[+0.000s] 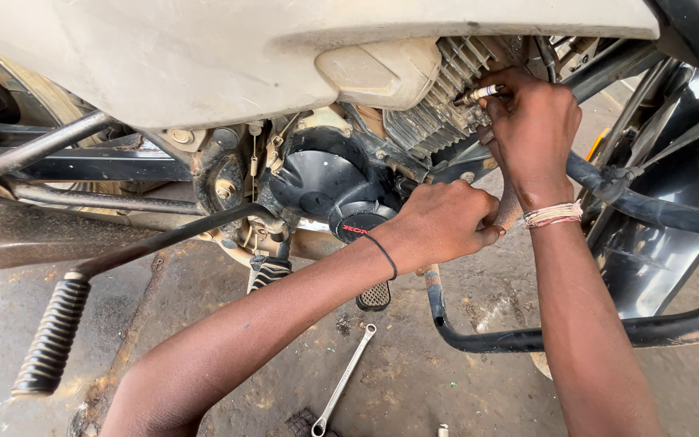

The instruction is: The person uses a wrench to loosen and remove a spark plug from a motorcycle engine. After removing the plug, they inspect it and then screw it back into the engine by hand.

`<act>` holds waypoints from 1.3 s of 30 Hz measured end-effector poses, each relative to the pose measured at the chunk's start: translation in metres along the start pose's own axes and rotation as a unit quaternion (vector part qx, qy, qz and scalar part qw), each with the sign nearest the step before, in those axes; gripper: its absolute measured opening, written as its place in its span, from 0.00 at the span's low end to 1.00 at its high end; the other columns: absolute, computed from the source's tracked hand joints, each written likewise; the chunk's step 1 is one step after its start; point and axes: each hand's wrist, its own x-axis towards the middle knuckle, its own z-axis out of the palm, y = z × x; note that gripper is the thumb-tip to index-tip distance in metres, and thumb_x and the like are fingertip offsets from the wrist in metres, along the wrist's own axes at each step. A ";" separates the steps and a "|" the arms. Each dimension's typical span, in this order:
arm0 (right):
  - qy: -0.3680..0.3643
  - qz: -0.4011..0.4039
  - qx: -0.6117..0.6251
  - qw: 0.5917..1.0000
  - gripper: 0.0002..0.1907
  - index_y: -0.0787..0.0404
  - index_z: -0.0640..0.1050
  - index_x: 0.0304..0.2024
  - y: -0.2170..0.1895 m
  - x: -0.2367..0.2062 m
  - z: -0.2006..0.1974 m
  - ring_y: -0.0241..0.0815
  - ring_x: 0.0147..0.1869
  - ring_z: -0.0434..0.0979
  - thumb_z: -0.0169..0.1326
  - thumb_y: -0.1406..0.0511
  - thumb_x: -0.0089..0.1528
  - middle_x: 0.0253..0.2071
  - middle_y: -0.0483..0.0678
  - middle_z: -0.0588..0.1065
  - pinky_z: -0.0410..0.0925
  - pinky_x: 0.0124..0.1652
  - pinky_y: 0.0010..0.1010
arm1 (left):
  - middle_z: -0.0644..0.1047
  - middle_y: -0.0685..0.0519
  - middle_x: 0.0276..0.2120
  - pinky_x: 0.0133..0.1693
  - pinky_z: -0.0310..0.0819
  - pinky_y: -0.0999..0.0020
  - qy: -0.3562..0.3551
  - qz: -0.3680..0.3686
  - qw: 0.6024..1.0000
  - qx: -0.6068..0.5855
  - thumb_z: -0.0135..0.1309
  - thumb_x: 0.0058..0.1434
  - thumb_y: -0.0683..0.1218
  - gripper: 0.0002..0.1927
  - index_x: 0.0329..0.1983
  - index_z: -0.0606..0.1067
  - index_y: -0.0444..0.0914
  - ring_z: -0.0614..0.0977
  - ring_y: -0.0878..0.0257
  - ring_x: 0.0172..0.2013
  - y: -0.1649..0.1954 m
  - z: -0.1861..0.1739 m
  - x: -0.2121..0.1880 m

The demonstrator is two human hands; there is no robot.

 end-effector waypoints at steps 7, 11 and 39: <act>0.033 -0.077 -0.011 0.996 0.13 0.58 0.86 0.47 0.010 -0.001 0.000 0.50 0.42 0.82 0.68 0.71 0.59 0.45 0.50 0.81 0.72 0.42 0.39 | 0.83 0.46 0.29 0.41 0.79 0.52 0.000 0.007 1.000 -0.008 0.58 0.60 0.54 0.13 0.40 0.82 0.43 0.86 0.49 0.36 0.000 0.000 0.001; 0.038 -0.091 -0.031 0.995 0.11 0.59 0.86 0.45 0.014 0.000 0.002 0.51 0.40 0.81 0.71 0.67 0.60 0.45 0.51 0.81 0.71 0.40 0.40 | 0.83 0.45 0.30 0.41 0.79 0.52 0.004 0.010 1.000 -0.009 0.58 0.59 0.55 0.13 0.39 0.82 0.43 0.86 0.49 0.36 0.001 0.000 -0.001; 0.025 -0.136 0.030 0.990 0.13 0.65 0.82 0.45 0.024 0.001 -0.003 0.58 0.47 0.80 0.62 0.77 0.58 0.43 0.56 0.80 0.72 0.48 0.45 | 0.76 0.51 0.44 0.32 0.80 0.57 0.414 0.080 0.876 0.235 0.57 0.62 0.40 0.10 0.47 0.75 0.39 0.86 0.56 0.34 -0.096 0.019 0.081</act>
